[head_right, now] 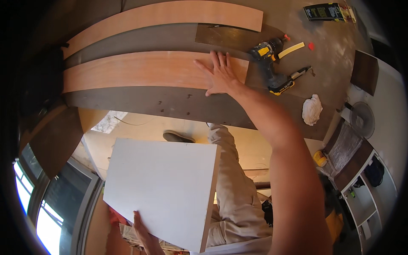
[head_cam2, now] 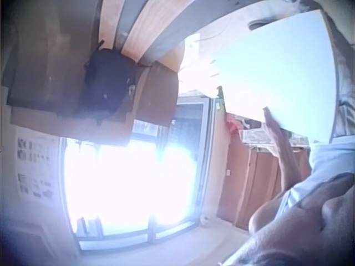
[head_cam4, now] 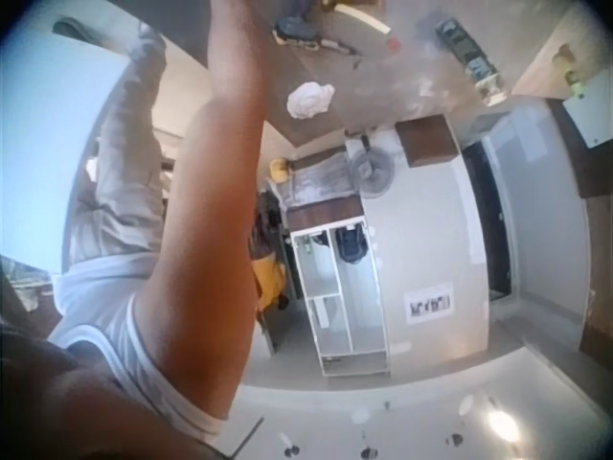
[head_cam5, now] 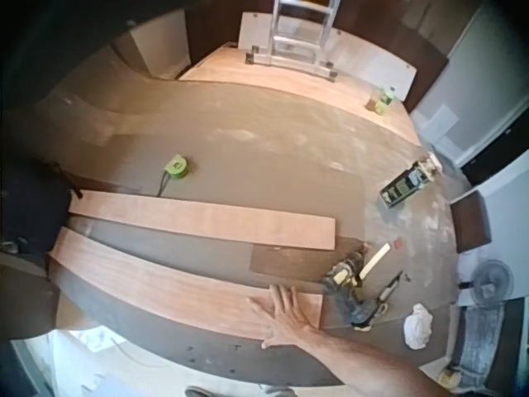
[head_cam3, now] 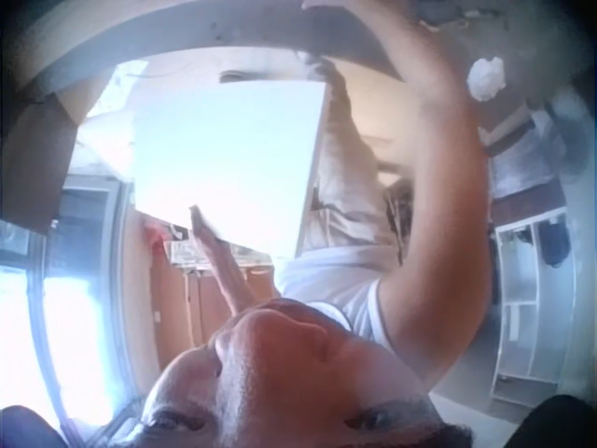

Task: The person assembles a piece of furniture by positioning a white panel onto a wooden frame. They use a power drill to secure the panel with screws and a tape measure to verify dimensions. The process involves repeated measuring and drilling to ensure proper alignment.

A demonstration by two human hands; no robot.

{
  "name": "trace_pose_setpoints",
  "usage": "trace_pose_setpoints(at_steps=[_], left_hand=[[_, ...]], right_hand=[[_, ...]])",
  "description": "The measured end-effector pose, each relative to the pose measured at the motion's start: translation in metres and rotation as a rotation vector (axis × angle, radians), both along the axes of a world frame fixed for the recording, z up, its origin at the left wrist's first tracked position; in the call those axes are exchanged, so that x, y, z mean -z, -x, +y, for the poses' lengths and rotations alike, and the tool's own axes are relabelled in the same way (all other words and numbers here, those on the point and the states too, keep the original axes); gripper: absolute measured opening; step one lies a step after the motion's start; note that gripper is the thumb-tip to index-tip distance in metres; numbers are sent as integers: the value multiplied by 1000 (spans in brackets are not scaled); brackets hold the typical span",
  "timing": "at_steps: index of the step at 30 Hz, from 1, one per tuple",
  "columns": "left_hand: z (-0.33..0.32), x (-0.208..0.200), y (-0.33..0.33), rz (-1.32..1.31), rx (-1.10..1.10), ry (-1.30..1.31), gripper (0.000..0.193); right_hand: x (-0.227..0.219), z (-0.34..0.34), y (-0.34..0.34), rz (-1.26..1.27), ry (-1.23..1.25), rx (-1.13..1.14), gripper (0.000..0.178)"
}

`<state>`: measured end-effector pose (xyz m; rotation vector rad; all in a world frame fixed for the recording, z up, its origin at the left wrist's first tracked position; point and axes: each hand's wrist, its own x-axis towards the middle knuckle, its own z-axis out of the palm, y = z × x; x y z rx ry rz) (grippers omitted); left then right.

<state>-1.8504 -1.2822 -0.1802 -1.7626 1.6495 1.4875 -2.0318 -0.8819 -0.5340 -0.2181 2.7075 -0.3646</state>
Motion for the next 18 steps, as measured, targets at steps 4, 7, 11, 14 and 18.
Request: trace_pose_setpoints(at_steps=[4,7,11,14,18], left_hand=[[-5,-1,4,11,-8,10,49],[-19,5,3,35,11,-17,48],[-10,41,18,175,29,-73,48],[11,80,34,292,9,-79,45],[29,166,46,463,-6,-146,48]], right_hand=[[1,-12,-23,-74,-12,-46,122],[-3,-33,-52,-61,42,18,115],[7,-27,-117,13,318,298,87],[-90,-49,-131,-583,1390,1196,66],[-185,-101,-120,-402,1459,1697,63]])
